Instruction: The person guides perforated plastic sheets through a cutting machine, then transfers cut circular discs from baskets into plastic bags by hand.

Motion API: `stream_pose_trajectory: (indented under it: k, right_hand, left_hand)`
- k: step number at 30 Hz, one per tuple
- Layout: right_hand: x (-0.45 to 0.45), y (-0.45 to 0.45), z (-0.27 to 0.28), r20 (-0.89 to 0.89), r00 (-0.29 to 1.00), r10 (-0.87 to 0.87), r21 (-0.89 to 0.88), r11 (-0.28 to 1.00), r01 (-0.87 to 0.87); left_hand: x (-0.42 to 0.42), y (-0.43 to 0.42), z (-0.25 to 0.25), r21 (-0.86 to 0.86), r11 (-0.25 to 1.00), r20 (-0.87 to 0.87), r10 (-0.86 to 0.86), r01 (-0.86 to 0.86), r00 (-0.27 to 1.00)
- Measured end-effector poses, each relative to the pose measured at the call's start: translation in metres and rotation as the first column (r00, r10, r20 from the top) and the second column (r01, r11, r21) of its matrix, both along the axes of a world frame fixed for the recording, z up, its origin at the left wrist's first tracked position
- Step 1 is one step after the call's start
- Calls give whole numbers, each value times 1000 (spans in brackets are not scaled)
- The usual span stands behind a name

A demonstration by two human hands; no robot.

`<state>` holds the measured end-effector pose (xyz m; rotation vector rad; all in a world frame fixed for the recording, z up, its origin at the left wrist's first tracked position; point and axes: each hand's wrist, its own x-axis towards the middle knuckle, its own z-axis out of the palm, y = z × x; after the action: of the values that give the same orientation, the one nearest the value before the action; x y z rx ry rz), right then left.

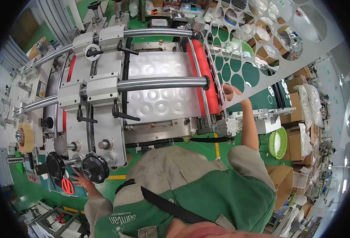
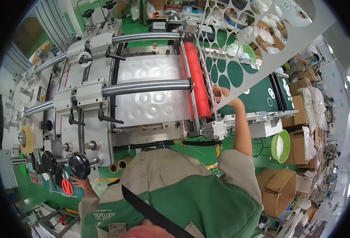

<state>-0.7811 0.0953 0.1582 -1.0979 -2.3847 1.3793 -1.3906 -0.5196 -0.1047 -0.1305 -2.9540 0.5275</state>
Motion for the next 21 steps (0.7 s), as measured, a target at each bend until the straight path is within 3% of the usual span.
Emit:
stream_pose_trajectory:
  k: [2,3,5,6,8,9,10,11,13,14,16,17,21]
  right_hand:
    - [4,1,14,252,966,-51,82,996,32]
    - [6,-1,24,355,929,-105,248,969,15]
    - [9,-11,42,138,961,-241,133,966,223]
    - [22,2,28,277,909,-313,385,902,193]
    - [46,6,14,77,913,-400,369,863,346]
    - [35,-10,36,225,858,-462,489,815,311]
    - [40,-10,32,226,837,-498,581,759,295]
    - [37,-16,33,167,823,-543,660,681,316]
    - [1,-45,69,-110,795,-596,494,661,564]
    - [2,-46,66,-280,780,-559,507,604,615]
    - [-16,-66,92,-358,663,-658,480,479,735]
    - [-21,-72,100,-504,614,-608,447,425,787]
    - [-16,-72,116,-623,592,-511,437,400,805]
  left_hand:
    - [6,-15,4,-90,983,-67,-165,159,984]
    - [8,-20,7,-89,983,-66,-168,162,984]
    - [12,-29,13,14,937,-133,-344,349,930]
    - [7,-34,9,-32,945,-102,-328,327,939]
    - [2,-41,1,-135,929,-121,-361,345,925]
    - [3,-42,3,-105,894,-199,-449,436,871]
    - [5,-41,2,-141,899,-188,-436,415,880]
    - [4,-40,4,-180,900,-180,-426,396,887]
    - [1,-38,1,-245,907,-189,-390,341,901]
    - [3,-38,-3,-253,911,-196,-379,327,904]
    - [3,-37,-7,-207,913,-248,-397,352,883]
    - [7,-35,0,-163,928,-197,-364,336,910]
    - [23,-12,57,-105,966,27,-234,235,972]
